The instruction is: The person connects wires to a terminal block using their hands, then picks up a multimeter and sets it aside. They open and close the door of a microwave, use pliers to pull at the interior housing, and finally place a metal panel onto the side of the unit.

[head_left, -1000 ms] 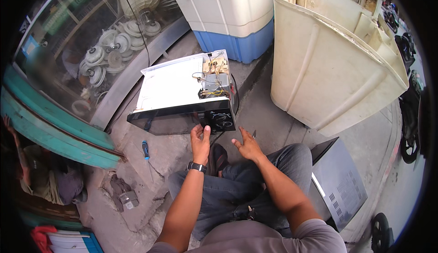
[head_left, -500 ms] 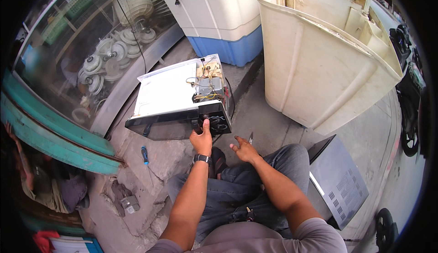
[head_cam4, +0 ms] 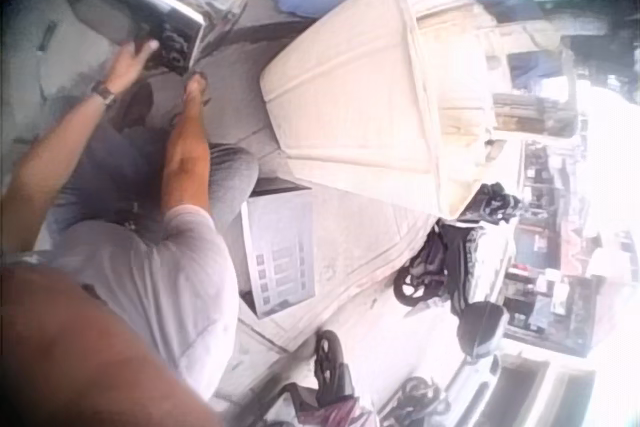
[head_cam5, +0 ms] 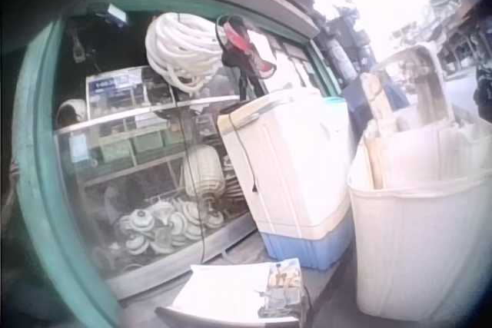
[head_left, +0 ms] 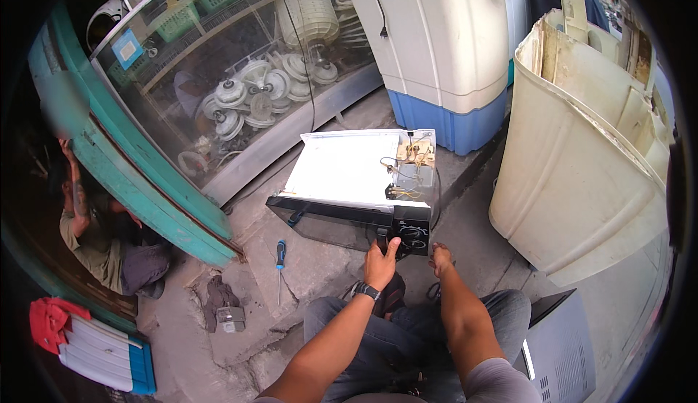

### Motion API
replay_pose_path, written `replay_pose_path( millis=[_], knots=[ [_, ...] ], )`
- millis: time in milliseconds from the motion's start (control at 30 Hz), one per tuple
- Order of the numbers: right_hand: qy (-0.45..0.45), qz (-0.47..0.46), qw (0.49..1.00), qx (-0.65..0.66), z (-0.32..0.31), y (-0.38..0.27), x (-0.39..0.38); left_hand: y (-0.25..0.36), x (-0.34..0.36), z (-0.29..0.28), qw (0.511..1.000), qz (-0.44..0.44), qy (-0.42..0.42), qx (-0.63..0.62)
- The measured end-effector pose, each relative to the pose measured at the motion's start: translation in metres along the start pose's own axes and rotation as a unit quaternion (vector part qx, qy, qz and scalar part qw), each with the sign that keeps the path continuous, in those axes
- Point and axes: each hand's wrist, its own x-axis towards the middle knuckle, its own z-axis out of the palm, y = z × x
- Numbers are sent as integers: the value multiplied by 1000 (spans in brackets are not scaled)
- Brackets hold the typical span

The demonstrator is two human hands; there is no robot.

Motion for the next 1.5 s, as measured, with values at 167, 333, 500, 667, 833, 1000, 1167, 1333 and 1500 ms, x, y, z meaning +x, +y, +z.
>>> replay_pose_path(
  millis=[167, 333, 500, 667, 833, 1000, 1167, 1333, 1500],
  knots=[
    [-19, 25, 996, 86, 74, 15, -14, -8, 1, -15, 997, -38, 59, 24],
    [-118, 30, 969, 217, 65, 4, 17, -2, 5, 2, 997, -28, 68, 10],
    [-114, 7, 967, 226, 47, 4, 18, 0, 5, 10, 997, -17, 69, -31],
    [-56, -47, 888, 453, 26, -38, -58, -16, 1, 0, 995, -20, 92, 17],
    [-261, -252, 824, 436, -36, -179, -148, -15, 10, 6, 998, -12, 64, 23],
    [-361, -234, 837, 338, -4, -271, -250, -47, -44, 34, 994, -47, 97, 12],
    [-359, -239, 864, 259, 25, -325, -267, 6, -86, 55, 998, 16, -22, -57],
    [-478, -177, 790, 340, 72, -348, -278, 44, -71, 54, 978, 187, -20, -87],
    [-507, -145, 792, 307, 100, -354, -297, 53, -52, 45, 961, 131, -123, -210]
  ],
)
